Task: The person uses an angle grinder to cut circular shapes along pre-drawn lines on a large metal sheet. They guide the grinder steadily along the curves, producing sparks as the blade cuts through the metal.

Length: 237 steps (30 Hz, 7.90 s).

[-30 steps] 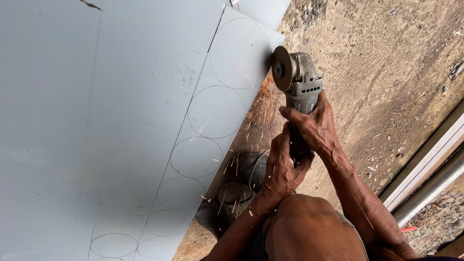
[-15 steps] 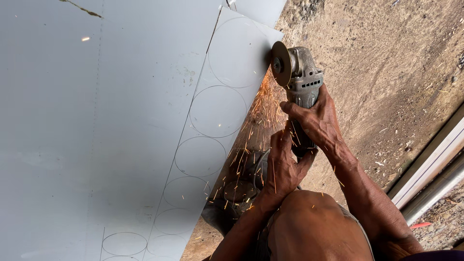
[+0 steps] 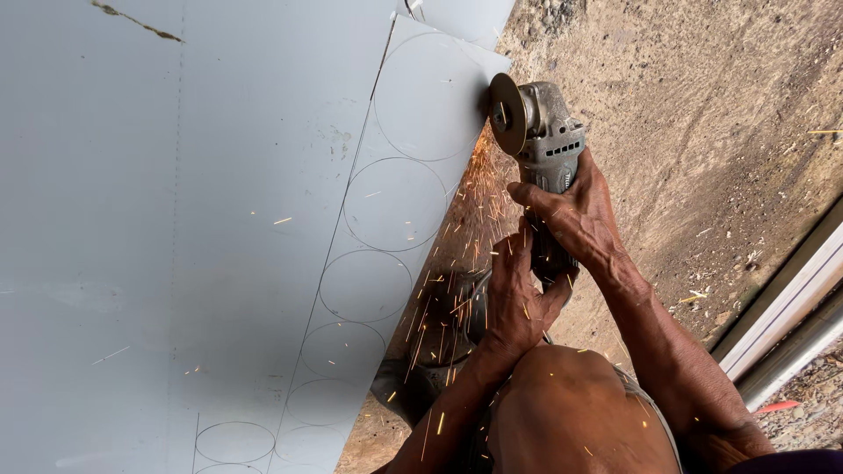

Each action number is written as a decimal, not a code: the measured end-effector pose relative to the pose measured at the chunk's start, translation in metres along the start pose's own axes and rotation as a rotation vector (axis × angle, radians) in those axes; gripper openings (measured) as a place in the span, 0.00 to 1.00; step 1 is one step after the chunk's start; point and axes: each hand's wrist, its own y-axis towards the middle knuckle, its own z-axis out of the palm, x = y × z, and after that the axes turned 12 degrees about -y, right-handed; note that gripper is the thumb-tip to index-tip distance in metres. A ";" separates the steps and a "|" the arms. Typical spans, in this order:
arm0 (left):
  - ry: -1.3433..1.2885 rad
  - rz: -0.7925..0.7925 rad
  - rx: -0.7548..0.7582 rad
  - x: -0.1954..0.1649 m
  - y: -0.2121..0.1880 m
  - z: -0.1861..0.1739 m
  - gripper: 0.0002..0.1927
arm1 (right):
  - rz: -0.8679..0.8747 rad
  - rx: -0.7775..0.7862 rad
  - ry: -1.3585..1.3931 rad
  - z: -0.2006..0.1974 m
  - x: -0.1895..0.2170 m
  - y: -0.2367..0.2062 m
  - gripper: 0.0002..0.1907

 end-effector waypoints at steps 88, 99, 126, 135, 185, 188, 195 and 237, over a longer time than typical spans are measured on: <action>-0.106 -0.004 -0.097 -0.009 0.003 0.016 0.47 | -0.005 0.001 0.004 -0.008 -0.002 -0.002 0.49; 0.085 0.012 -0.085 -0.023 0.001 0.003 0.42 | -0.080 -0.043 -0.004 -0.003 -0.008 -0.001 0.51; 0.039 -0.026 -0.041 -0.020 0.006 0.008 0.42 | -0.041 -0.006 0.013 -0.007 -0.001 0.002 0.48; 0.085 -0.009 -0.073 -0.018 0.005 0.012 0.41 | -0.032 -0.002 -0.011 -0.009 -0.001 0.005 0.47; 0.020 0.093 -0.017 -0.003 0.004 0.025 0.45 | -0.036 0.011 -0.040 -0.028 -0.003 0.009 0.48; 0.015 0.062 -0.028 -0.005 0.004 0.025 0.46 | -0.045 0.013 -0.034 -0.027 -0.001 0.011 0.47; 0.001 0.033 -0.041 -0.011 0.008 0.020 0.46 | -0.020 0.015 -0.033 -0.025 0.004 0.011 0.46; 0.039 -0.009 -0.069 -0.017 0.018 0.022 0.43 | -0.029 0.041 -0.054 -0.027 0.004 0.026 0.44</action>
